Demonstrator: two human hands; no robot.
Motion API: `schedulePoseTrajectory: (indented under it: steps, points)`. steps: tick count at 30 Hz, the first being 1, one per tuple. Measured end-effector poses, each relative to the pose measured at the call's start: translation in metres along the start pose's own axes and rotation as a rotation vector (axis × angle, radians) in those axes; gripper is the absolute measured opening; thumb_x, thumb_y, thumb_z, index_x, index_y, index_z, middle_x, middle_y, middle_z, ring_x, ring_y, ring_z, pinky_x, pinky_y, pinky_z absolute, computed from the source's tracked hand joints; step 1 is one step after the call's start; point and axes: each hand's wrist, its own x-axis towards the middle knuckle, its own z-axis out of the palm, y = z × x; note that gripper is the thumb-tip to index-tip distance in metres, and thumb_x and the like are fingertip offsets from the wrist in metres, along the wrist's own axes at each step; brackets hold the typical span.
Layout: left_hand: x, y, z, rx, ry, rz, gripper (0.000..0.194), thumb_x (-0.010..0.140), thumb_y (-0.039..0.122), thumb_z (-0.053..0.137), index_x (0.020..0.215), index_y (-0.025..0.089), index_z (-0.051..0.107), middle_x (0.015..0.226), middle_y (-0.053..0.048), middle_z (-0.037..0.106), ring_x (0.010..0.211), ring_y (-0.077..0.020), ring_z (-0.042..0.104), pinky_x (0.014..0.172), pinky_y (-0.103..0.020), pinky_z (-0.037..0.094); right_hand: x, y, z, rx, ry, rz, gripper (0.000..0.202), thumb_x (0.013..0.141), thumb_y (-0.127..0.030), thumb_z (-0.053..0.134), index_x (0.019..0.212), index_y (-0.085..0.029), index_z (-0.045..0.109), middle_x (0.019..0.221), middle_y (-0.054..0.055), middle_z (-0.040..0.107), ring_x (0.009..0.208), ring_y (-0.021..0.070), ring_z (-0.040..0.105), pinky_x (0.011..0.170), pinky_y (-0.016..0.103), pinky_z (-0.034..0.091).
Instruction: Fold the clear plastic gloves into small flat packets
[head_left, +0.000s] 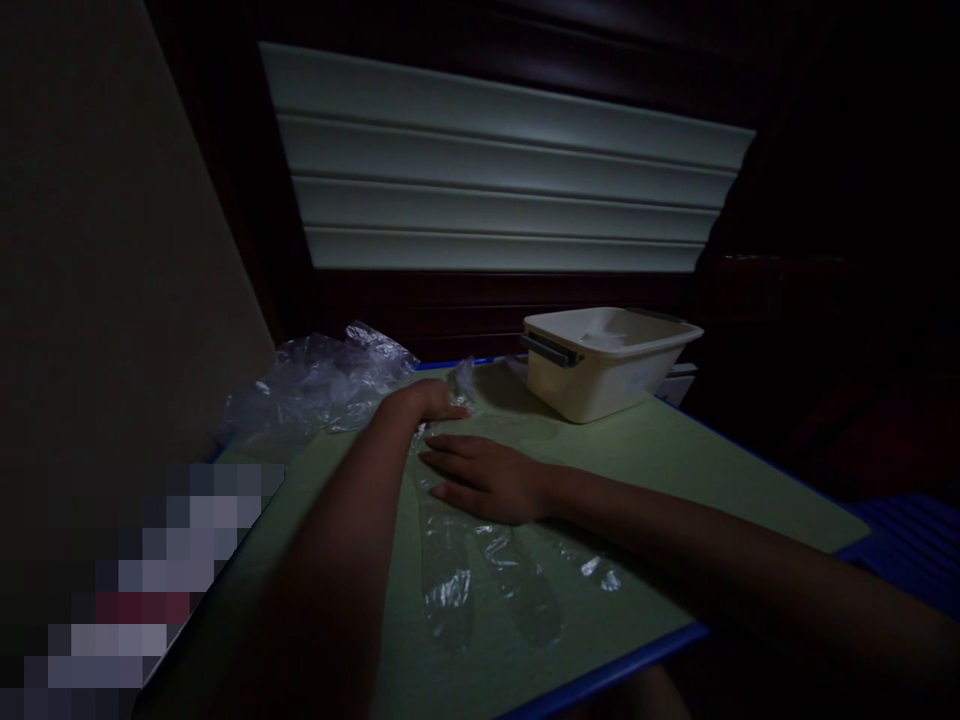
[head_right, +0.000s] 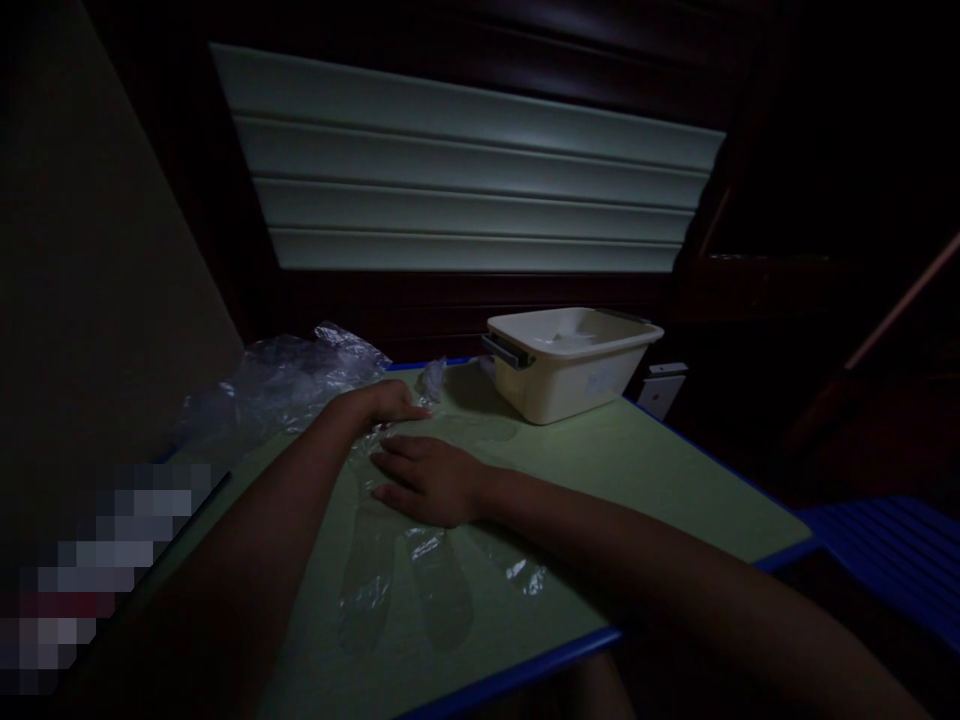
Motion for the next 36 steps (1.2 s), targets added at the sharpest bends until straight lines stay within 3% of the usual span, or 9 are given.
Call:
schedulePoseTrajectory:
  steps: [8, 17, 21, 25, 27, 29, 33, 36]
  points:
    - [0.004, -0.004, 0.004, 0.017, 0.082, 0.001, 0.032, 0.094, 0.036, 0.058, 0.116, 0.014, 0.059, 0.117, -0.008, 0.06, 0.101, -0.0259, 0.061, 0.085, -0.043, 0.054, -0.015, -0.02, -0.002, -0.015, -0.079, 0.013, 0.062, 0.1, -0.043, 0.037, 0.146, -0.002, 0.035, 0.152, 0.029, 0.028, 0.144, 0.0344, 0.023, 0.114, 0.054, 0.021]
    - [0.007, -0.006, 0.006, 0.014, 0.097, 0.014, 0.031, 0.094, 0.036, 0.058, 0.117, 0.014, 0.058, 0.117, -0.009, 0.06, 0.1, -0.0247, 0.061, 0.085, -0.043, 0.054, -0.067, -0.068, -0.023, 0.201, -0.203, -0.085, 0.069, 0.097, -0.048, 0.043, 0.15, -0.007, 0.026, 0.155, 0.023, 0.018, 0.146, 0.0282, 0.013, 0.118, 0.051, 0.012]
    - [0.007, -0.006, 0.006, 0.006, 0.096, 0.008, 0.031, 0.094, 0.036, 0.058, 0.117, 0.014, 0.058, 0.117, -0.009, 0.06, 0.1, -0.0247, 0.061, 0.084, -0.043, 0.054, -0.081, -0.078, -0.027, 0.252, -0.248, -0.127, 0.055, 0.1, -0.032, 0.041, 0.148, -0.004, 0.032, 0.153, 0.021, 0.026, 0.144, 0.0274, 0.018, 0.117, 0.052, 0.016]
    - [0.007, -0.006, 0.006, -0.007, 0.081, -0.006, 0.031, 0.094, 0.036, 0.058, 0.116, 0.014, 0.058, 0.115, -0.009, 0.06, 0.098, -0.024, 0.062, 0.083, -0.042, 0.054, -0.085, -0.083, -0.036, 0.34, -0.254, -0.155, 0.048, 0.099, -0.02, 0.04, 0.146, -0.011, 0.037, 0.151, 0.018, 0.034, 0.142, 0.0252, 0.03, 0.116, 0.052, 0.022]
    - [0.007, -0.006, 0.006, -0.015, 0.068, -0.018, 0.031, 0.094, 0.036, 0.058, 0.116, 0.014, 0.058, 0.114, -0.009, 0.061, 0.097, -0.0237, 0.062, 0.083, -0.042, 0.055, -0.082, -0.08, -0.043, 0.38, -0.229, -0.157, 0.058, 0.095, -0.028, 0.053, 0.148, -0.012, 0.035, 0.152, 0.015, 0.037, 0.14, 0.0224, 0.035, 0.115, 0.042, 0.028]
    - [0.009, -0.007, 0.006, -0.022, 0.062, -0.026, 0.03, 0.095, 0.036, 0.058, 0.115, 0.014, 0.059, 0.113, -0.008, 0.061, 0.096, -0.0235, 0.063, 0.082, -0.041, 0.055, -0.076, -0.068, -0.047, 0.311, -0.087, -0.078, 0.059, 0.092, -0.035, 0.057, 0.144, -0.01, 0.042, 0.15, 0.015, 0.042, 0.138, 0.0228, 0.038, 0.114, 0.037, 0.031]
    - [0.009, -0.007, 0.006, -0.032, 0.07, -0.025, 0.03, 0.094, 0.037, 0.058, 0.114, 0.014, 0.059, 0.113, -0.008, 0.061, 0.096, -0.0239, 0.063, 0.082, -0.041, 0.055, -0.065, -0.023, -0.035, 0.015, 0.047, 0.226, 0.065, 0.096, -0.043, 0.044, 0.147, -0.003, 0.034, 0.153, 0.023, 0.032, 0.14, 0.0289, 0.034, 0.113, 0.044, 0.031]
    - [0.008, -0.006, 0.005, -0.026, 0.08, -0.023, 0.031, 0.094, 0.037, 0.058, 0.115, 0.013, 0.059, 0.114, -0.008, 0.061, 0.098, -0.0249, 0.062, 0.083, -0.042, 0.054, -0.071, 0.006, -0.021, -0.032, 0.041, 0.316, 0.061, 0.098, -0.041, 0.039, 0.143, 0.0, 0.04, 0.149, 0.028, 0.035, 0.138, 0.0352, 0.037, 0.112, 0.053, 0.031]
